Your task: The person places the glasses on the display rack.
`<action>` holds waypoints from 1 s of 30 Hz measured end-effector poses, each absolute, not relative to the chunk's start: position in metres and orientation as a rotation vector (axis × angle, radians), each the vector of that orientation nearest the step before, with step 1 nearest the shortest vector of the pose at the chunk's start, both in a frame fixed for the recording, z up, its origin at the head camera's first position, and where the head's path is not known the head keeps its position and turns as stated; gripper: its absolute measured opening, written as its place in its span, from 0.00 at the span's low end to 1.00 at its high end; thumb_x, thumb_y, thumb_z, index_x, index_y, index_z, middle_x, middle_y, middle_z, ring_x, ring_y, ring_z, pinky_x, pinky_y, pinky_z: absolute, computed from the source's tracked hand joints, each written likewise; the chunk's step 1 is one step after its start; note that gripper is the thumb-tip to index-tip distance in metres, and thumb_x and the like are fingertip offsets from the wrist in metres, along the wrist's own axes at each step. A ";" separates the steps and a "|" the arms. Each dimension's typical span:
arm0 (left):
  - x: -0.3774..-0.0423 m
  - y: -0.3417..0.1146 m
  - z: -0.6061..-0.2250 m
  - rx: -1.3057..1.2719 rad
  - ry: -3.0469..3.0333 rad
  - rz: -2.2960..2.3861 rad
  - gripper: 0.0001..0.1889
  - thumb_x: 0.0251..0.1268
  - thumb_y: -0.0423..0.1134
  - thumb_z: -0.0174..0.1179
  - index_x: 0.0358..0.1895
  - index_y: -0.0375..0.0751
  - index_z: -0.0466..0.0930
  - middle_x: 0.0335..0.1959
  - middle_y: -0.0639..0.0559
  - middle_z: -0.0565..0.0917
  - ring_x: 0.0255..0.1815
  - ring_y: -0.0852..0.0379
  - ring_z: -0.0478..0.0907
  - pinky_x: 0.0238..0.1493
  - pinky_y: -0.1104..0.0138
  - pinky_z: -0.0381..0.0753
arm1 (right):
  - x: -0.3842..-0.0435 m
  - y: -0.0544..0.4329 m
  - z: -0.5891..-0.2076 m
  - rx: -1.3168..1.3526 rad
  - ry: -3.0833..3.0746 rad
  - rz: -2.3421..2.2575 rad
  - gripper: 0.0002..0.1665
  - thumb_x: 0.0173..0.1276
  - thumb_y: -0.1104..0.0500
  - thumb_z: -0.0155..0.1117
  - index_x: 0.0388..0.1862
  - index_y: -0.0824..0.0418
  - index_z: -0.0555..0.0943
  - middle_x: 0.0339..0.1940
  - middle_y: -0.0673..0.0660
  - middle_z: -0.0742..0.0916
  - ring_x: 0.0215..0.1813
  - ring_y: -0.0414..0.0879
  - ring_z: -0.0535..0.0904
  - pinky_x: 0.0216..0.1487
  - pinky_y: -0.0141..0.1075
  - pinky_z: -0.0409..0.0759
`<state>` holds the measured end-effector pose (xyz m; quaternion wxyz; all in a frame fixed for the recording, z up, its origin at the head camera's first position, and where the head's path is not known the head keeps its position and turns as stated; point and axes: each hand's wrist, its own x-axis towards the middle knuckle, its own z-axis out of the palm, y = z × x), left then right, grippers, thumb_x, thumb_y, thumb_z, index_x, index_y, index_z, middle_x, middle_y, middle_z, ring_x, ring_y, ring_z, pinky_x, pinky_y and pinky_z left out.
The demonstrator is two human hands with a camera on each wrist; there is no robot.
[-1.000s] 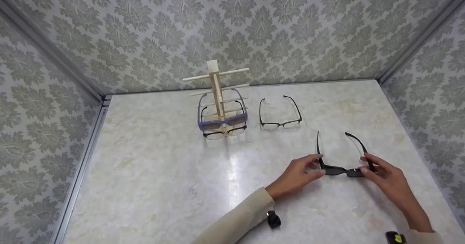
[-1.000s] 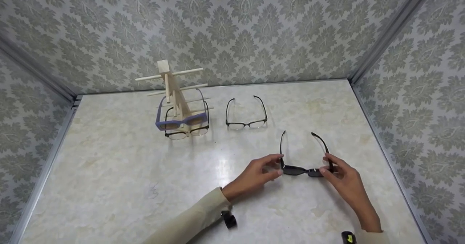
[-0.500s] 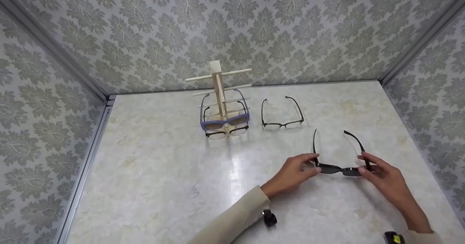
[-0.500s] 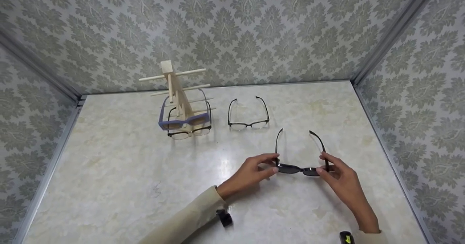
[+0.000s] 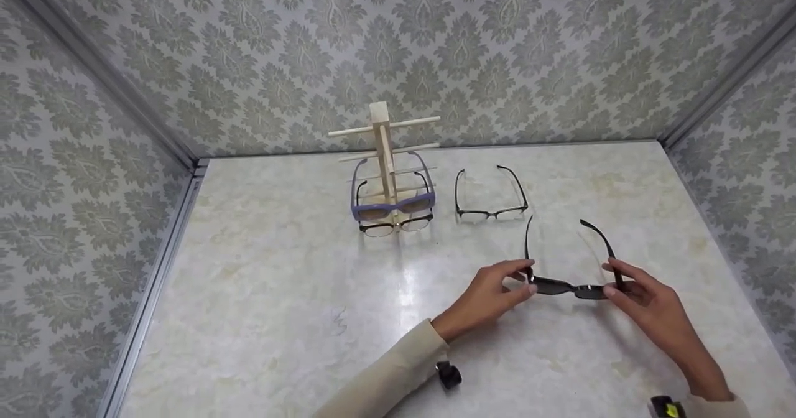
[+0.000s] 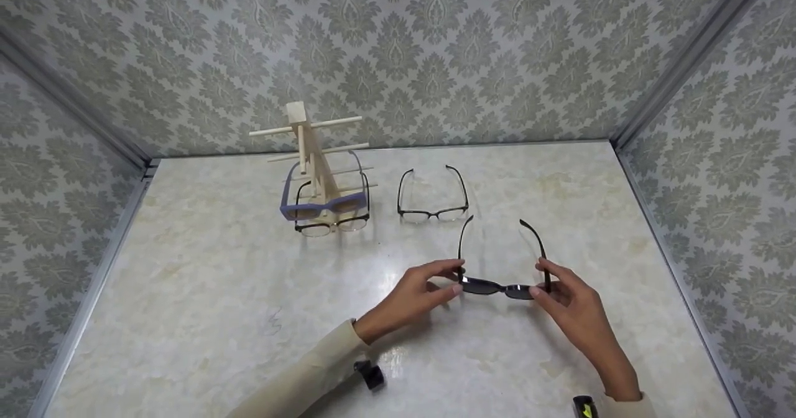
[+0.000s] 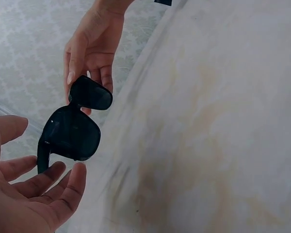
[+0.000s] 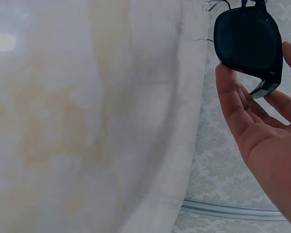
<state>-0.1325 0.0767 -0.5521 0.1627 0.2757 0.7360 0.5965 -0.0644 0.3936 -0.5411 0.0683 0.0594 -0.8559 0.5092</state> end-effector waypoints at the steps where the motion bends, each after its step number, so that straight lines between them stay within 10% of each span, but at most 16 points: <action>1: -0.132 0.075 -0.551 0.784 2.103 1.706 0.27 0.84 0.43 0.65 0.79 0.37 0.76 0.70 0.42 0.84 0.65 0.62 0.83 0.54 0.73 0.85 | -0.065 0.392 -0.540 0.186 -2.579 1.530 0.31 0.78 0.72 0.71 0.77 0.68 0.78 0.67 0.46 0.88 0.54 0.32 0.89 0.51 0.25 0.87; 30: -0.127 0.018 -0.523 0.711 2.206 1.787 0.26 0.83 0.40 0.67 0.77 0.38 0.79 0.65 0.48 0.86 0.62 0.55 0.86 0.54 0.68 0.88 | -0.082 0.339 -0.520 0.331 -2.568 1.570 0.31 0.77 0.71 0.71 0.77 0.61 0.81 0.68 0.63 0.86 0.55 0.38 0.89 0.56 0.26 0.86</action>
